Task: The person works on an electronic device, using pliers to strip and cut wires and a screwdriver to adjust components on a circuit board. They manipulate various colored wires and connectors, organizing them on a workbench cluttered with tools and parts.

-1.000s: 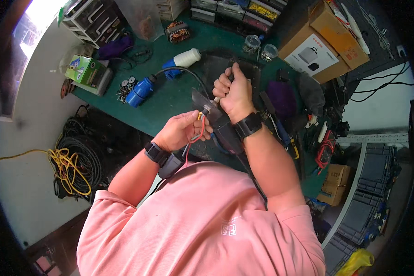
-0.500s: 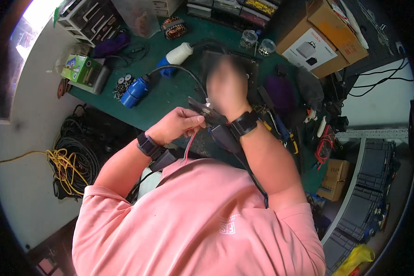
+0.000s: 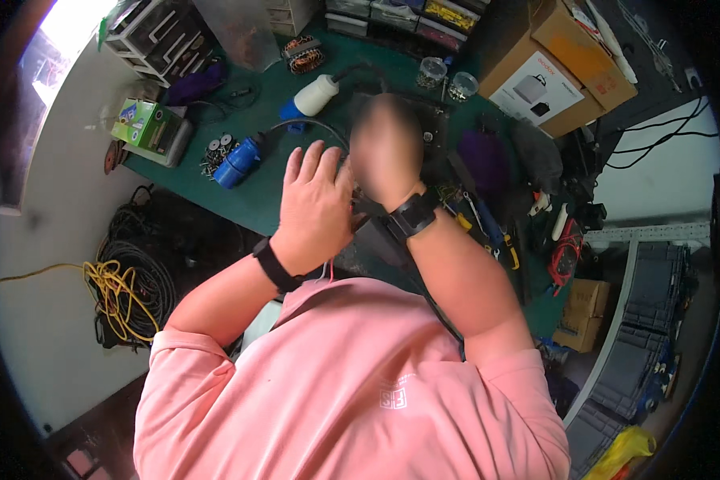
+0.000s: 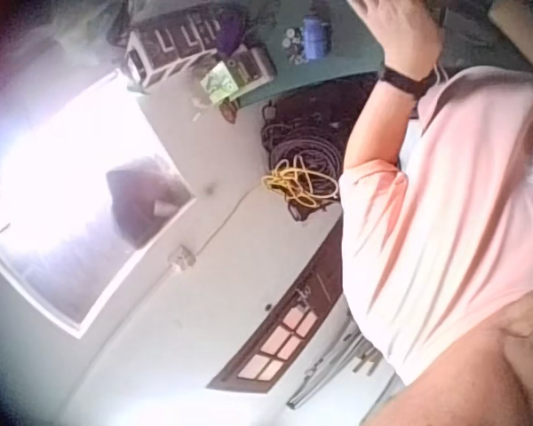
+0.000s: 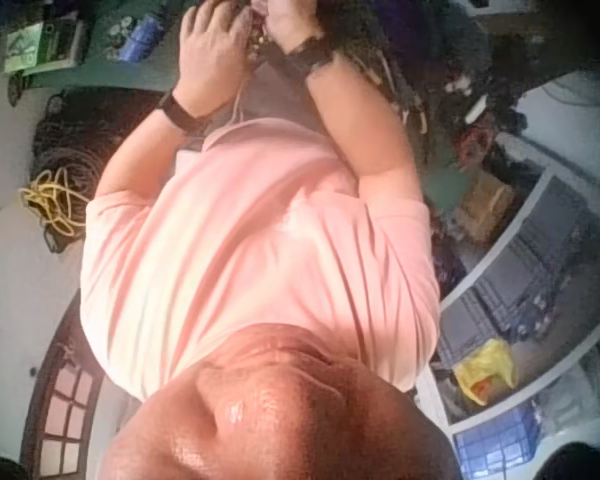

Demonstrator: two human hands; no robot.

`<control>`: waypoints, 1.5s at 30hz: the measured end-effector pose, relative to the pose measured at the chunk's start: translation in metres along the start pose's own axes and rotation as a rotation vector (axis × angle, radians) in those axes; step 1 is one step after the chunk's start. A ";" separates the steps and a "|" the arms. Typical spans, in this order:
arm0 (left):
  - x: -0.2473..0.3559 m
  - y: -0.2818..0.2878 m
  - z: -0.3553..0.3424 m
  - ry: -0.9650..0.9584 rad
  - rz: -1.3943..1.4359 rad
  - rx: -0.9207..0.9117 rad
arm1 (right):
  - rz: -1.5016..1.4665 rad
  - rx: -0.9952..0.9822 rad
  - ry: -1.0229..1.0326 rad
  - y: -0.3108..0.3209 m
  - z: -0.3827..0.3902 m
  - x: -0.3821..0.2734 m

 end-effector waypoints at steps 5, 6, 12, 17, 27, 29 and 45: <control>-0.014 -0.006 0.000 0.144 0.008 0.151 | -0.076 -0.011 0.006 -0.001 0.001 0.000; -0.017 -0.008 0.002 0.164 0.075 0.188 | -0.078 -0.017 -0.004 -0.002 0.001 0.002; -0.030 -0.014 0.015 0.207 0.319 0.321 | -0.049 -0.024 -0.062 -0.006 0.002 0.007; -0.034 -0.013 0.009 0.200 0.370 0.359 | -0.024 -0.002 -0.077 -0.009 -0.009 0.001; -0.039 -0.023 0.004 0.286 0.492 0.346 | -0.062 -0.004 -0.141 -0.001 -0.011 -0.002; -0.038 -0.022 -0.007 0.249 0.483 0.333 | -0.115 -0.017 -0.142 0.006 -0.014 -0.009; -0.028 -0.058 -0.042 0.195 0.528 0.166 | 0.958 -0.173 0.257 0.055 0.036 -0.052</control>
Point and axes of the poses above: each hand's wrist, its own z-axis away from the middle knuckle, its own y-axis out of the back of the hand, x = y × z, the point moved 10 cm from there along -z, towards the middle knuckle, and after that the axes turned 7 degrees about -y, right-handed, at the moved point
